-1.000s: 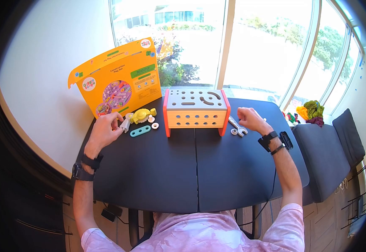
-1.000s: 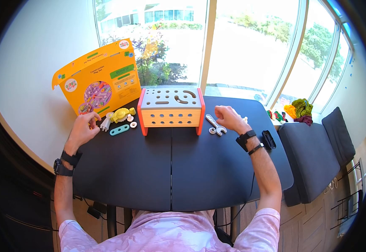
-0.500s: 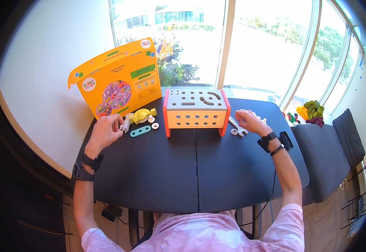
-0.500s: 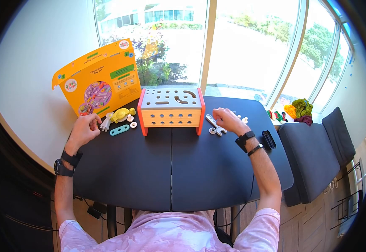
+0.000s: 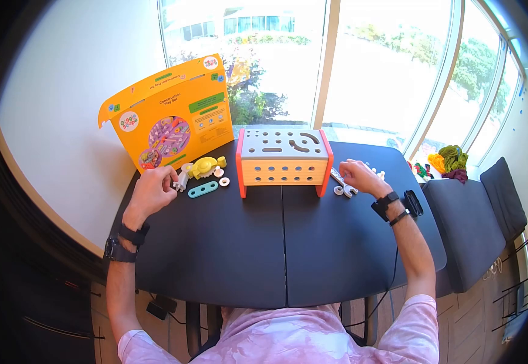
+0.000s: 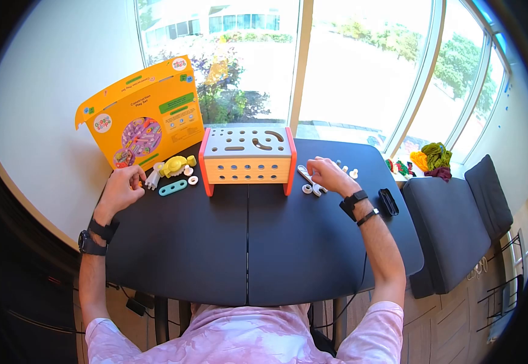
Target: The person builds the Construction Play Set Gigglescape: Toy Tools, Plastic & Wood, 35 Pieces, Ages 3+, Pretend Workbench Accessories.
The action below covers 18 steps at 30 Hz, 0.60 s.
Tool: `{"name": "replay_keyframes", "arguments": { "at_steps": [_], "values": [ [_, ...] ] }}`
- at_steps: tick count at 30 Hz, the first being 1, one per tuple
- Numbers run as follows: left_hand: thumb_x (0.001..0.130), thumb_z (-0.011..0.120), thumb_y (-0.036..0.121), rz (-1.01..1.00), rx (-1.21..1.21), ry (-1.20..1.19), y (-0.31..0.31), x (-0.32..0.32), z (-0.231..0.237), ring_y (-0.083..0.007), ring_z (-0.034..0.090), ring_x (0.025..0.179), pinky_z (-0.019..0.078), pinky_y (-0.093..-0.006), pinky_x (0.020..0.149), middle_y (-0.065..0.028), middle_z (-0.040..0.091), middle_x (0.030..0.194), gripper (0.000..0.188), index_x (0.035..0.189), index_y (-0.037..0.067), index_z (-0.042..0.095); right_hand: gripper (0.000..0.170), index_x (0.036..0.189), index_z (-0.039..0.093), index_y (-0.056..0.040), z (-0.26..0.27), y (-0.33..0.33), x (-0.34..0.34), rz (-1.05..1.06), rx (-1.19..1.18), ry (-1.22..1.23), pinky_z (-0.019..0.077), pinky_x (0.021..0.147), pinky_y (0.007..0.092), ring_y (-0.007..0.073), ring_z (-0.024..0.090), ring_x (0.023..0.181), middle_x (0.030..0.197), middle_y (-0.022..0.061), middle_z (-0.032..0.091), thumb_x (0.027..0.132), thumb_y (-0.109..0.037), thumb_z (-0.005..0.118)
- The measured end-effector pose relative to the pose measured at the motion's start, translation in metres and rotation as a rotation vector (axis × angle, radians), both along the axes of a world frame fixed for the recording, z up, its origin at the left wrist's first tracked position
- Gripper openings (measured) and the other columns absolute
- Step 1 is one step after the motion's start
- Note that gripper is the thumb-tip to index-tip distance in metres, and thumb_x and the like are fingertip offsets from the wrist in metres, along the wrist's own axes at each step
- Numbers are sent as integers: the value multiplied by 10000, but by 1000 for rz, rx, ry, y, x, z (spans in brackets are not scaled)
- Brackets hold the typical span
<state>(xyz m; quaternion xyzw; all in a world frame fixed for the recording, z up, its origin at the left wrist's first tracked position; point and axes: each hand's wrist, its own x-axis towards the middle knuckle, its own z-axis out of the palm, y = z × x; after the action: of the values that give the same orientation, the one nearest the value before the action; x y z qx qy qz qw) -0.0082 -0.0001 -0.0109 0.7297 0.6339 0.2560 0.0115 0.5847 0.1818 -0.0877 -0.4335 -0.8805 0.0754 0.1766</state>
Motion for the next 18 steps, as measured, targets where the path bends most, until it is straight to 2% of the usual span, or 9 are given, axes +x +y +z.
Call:
{"name": "replay_keyframes", "arguments": {
  "at_steps": [6,9,12,15,18],
  "values": [
    [825,705,-17,-27,55,-68,2,4,-4,-203,709,760,585,-341,746,-90,732,851,218,1040,7,733,193,1080,721,-23,1,-4,1,10,-29,9,578,971,471,379,715,1109,1072,164,751,912,33,647],
    [836,722,2,-28,52,-22,4,4,-5,-207,722,790,595,-339,766,-97,755,910,215,1051,4,738,204,1105,721,-30,4,-8,-1,-15,-54,-13,573,992,470,376,706,1137,1111,162,748,923,26,648],
    [854,747,40,-63,70,-11,14,1,-14,-209,724,789,593,-341,760,-94,757,921,201,1052,6,740,201,1111,719,-35,7,-12,-3,-18,-68,-20,572,999,465,365,699,1156,1136,157,744,931,20,649],
    [865,776,122,-66,20,-19,19,10,-13,-249,739,805,596,-366,759,-88,769,930,202,1052,47,757,187,1107,718,-35,7,-14,-4,-9,-87,4,574,998,461,361,700,1149,1121,153,743,939,13,651],
    [862,780,133,-100,-11,-19,28,20,-14,-258,742,821,595,-378,762,-94,772,930,207,1049,46,762,181,1110,717,-34,4,-11,-3,9,-74,2,575,995,455,356,702,1147,1119,153,743,946,7,652]
  ]
}}
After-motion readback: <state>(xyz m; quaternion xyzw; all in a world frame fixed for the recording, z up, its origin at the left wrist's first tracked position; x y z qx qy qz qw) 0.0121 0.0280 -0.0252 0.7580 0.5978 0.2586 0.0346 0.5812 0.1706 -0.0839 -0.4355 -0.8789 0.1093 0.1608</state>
